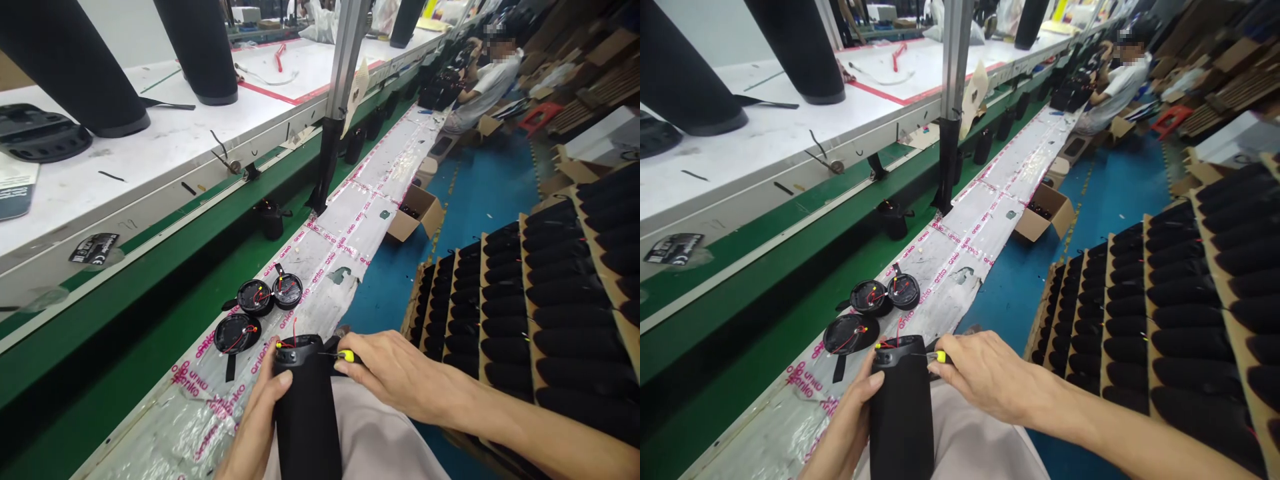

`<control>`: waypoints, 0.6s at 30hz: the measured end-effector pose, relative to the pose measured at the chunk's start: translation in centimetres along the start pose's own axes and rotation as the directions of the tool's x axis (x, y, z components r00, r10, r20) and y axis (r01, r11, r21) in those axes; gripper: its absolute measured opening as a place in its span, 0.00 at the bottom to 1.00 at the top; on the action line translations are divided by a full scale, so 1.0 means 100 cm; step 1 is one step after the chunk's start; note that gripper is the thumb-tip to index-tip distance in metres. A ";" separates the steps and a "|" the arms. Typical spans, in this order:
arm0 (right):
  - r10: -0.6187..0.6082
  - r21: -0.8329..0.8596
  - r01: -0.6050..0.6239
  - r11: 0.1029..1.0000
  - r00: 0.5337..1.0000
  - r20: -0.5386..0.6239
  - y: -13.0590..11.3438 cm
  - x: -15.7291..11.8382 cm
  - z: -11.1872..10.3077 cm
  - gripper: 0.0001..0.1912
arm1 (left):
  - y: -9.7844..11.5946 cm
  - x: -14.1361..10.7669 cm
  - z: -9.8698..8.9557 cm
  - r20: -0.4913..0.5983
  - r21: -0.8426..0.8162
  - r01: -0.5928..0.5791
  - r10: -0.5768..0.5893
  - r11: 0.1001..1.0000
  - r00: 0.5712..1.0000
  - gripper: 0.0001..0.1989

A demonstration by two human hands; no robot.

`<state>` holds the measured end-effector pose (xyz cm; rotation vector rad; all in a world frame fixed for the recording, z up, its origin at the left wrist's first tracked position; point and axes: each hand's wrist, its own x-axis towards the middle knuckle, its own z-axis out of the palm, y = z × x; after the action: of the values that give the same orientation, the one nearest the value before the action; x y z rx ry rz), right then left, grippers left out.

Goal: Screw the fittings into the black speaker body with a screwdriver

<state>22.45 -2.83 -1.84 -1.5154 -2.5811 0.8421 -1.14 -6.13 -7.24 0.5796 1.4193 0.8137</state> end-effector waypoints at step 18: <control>-0.162 -0.370 0.162 0.915 0.986 0.033 -0.008 0.019 -0.010 0.10 | 0.005 0.002 -0.001 0.114 -0.128 0.009 0.006 0.992 0.994 0.36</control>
<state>21.09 -1.17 -1.10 -1.3379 -2.9422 0.3478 -1.28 -5.71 -7.00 0.5185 1.2537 0.8509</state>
